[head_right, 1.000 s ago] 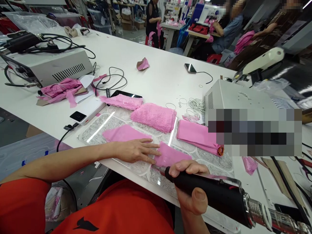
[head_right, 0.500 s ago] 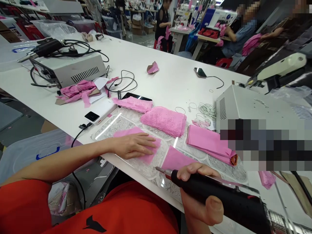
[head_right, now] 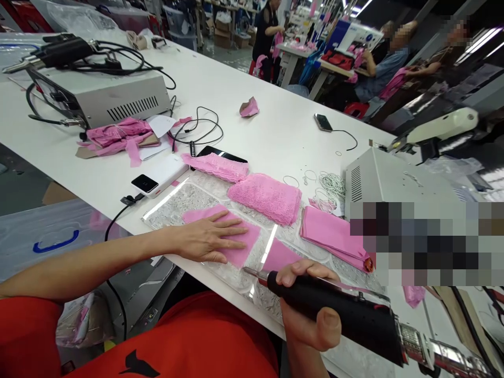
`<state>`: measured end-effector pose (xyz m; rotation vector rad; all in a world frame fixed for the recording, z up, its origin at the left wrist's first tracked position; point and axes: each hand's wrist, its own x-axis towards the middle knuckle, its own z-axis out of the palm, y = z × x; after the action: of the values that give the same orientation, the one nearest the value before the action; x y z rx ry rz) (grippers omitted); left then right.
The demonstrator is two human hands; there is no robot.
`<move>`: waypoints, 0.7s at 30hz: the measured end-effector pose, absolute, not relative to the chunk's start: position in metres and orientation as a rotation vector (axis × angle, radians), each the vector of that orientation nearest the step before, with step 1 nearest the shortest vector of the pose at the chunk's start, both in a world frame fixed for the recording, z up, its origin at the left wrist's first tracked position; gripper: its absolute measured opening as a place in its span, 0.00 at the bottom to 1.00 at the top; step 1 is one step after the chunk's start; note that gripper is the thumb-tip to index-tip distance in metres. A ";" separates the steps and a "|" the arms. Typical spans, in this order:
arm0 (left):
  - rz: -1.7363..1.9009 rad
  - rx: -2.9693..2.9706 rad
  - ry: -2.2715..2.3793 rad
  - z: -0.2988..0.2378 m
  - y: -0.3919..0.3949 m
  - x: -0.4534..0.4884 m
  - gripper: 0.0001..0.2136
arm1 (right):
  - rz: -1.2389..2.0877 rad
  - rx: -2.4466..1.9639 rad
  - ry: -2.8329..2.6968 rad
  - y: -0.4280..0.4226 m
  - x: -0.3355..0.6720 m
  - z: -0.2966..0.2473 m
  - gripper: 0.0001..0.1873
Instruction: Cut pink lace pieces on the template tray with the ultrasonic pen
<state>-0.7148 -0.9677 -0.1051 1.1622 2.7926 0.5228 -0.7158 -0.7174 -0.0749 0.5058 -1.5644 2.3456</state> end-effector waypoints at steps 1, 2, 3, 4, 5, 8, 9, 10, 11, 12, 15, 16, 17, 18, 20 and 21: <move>0.528 1.156 2.801 -0.106 -0.968 -0.714 0.24 | 2.339 0.510 -1.576 -0.718 -0.716 -0.075 0.19; 0.531 1.151 2.807 -0.106 -0.968 -0.714 0.24 | 2.337 0.518 -1.581 -0.718 -0.716 -0.075 0.19; 0.527 1.148 2.810 -0.106 -0.968 -0.714 0.25 | 2.340 0.525 -1.583 -0.718 -0.716 -0.075 0.19; 0.516 1.144 2.812 -0.106 -0.967 -0.714 0.25 | 2.345 0.529 -1.580 -0.719 -0.717 -0.075 0.18; 0.502 1.141 2.813 -0.106 -0.967 -0.715 0.25 | 2.355 0.531 -1.574 -0.719 -0.717 -0.075 0.18; 0.474 1.125 2.835 -0.105 -0.965 -0.716 0.25 | 2.389 0.522 -1.535 -0.718 -0.718 -0.075 0.19; 0.466 1.119 2.843 -0.104 -0.964 -0.716 0.25 | 2.400 0.518 -1.527 -0.717 -0.719 -0.075 0.19; 0.456 1.113 2.849 -0.104 -0.963 -0.716 0.25 | 2.410 0.518 -1.522 -0.716 -0.719 -0.076 0.19; 0.443 1.108 2.853 -0.104 -0.962 -0.716 0.25 | 2.420 0.517 -1.522 -0.716 -0.719 -0.076 0.19; 0.428 1.102 2.857 -0.104 -0.961 -0.716 0.25 | 2.429 0.516 -1.524 -0.715 -0.720 -0.077 0.19; 0.399 1.084 2.871 -0.105 -0.960 -0.716 0.25 | 2.457 0.517 -1.521 -0.713 -0.720 -0.077 0.18; 0.397 1.081 2.876 -0.106 -0.960 -0.715 0.25 | 2.461 0.522 -1.512 -0.713 -0.720 -0.077 0.19; 0.397 1.080 2.882 -0.107 -0.960 -0.715 0.25 | 2.463 0.536 -1.501 -0.713 -0.720 -0.076 0.19; 0.397 1.081 2.887 -0.108 -0.960 -0.715 0.25 | 2.461 0.553 -1.489 -0.713 -0.721 -0.076 0.19; 0.398 1.085 2.899 -0.109 -0.960 -0.715 0.25 | 2.456 0.577 -1.470 -0.714 -0.722 -0.075 0.19; 0.400 1.090 2.904 -0.110 -0.960 -0.715 0.25 | 2.452 0.581 -1.466 -0.714 -0.722 -0.075 0.18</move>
<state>-0.7147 -0.9599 -0.1096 1.0896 2.9035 0.3995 -0.7221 -0.7143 -0.0747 0.5811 -1.4656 2.4516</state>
